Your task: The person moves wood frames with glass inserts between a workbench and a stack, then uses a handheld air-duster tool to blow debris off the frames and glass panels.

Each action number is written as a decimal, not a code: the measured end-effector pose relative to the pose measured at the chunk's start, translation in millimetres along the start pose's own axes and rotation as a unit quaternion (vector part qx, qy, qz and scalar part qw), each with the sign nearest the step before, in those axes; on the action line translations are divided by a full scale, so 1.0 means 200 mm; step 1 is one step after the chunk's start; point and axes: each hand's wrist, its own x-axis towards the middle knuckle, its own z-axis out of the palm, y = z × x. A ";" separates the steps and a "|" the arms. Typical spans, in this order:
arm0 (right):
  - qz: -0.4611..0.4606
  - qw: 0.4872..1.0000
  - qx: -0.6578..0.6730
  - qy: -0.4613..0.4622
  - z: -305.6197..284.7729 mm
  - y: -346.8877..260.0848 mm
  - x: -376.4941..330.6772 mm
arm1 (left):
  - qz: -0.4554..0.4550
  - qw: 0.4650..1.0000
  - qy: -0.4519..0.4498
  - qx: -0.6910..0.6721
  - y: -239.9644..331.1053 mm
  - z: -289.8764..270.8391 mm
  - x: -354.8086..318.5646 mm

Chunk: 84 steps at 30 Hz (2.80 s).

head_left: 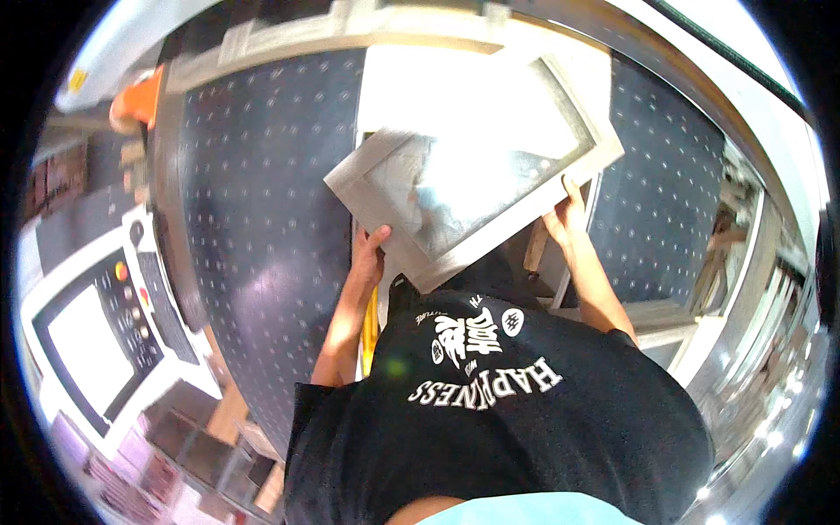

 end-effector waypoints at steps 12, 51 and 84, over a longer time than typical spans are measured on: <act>0.065 0.979 -0.177 -0.071 0.34 0.63 -0.71 | 0.048 0.989 0.127 -0.056 -0.03 -0.54 -0.97; 0.035 0.329 -0.579 -0.745 0.65 4.08 -2.71 | 0.374 0.271 0.654 -0.599 -2.48 -0.88 -3.38; -0.139 0.729 -0.582 -0.331 0.99 1.93 -0.74 | 0.297 0.539 0.619 -0.488 -2.65 -1.81 -3.76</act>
